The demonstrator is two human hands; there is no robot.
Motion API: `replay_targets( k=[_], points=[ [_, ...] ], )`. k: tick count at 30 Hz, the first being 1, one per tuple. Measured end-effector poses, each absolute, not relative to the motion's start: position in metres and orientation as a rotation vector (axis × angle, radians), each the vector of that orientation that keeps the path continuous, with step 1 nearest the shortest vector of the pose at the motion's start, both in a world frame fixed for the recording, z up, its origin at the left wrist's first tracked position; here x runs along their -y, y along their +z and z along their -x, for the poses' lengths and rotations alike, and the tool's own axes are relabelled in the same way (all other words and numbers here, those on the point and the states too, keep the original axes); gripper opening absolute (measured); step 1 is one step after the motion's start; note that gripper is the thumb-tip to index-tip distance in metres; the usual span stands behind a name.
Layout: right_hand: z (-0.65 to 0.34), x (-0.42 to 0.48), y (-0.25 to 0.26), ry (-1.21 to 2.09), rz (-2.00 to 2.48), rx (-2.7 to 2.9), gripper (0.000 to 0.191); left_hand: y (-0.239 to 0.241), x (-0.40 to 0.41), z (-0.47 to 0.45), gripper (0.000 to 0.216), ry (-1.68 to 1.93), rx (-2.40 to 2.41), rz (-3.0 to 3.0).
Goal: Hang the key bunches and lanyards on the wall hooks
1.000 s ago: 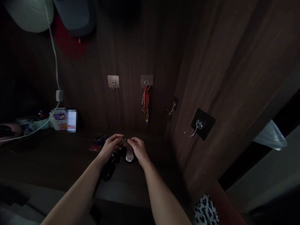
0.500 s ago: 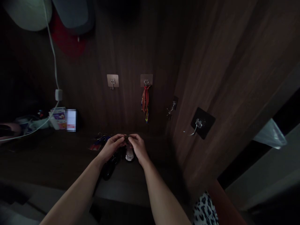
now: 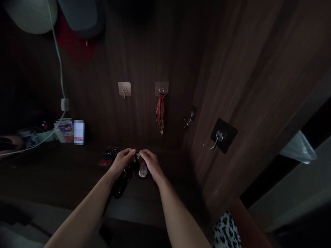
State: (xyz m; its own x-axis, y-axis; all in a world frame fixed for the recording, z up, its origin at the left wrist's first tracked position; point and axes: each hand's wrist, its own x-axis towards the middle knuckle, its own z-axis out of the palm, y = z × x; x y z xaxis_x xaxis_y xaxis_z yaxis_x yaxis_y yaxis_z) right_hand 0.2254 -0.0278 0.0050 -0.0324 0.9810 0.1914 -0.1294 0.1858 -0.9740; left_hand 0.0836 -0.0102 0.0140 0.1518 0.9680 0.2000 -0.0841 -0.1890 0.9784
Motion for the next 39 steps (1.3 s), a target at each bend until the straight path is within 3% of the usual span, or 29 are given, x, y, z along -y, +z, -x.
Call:
replay_targets(
  k=[39],
  points=[
    [-0.2315,0.0311,0.0135,1.297,0.702,0.978,0.008,0.019,0.0168,-0.0848,0.03,1.257,-0.91,-1.422]
  ],
)
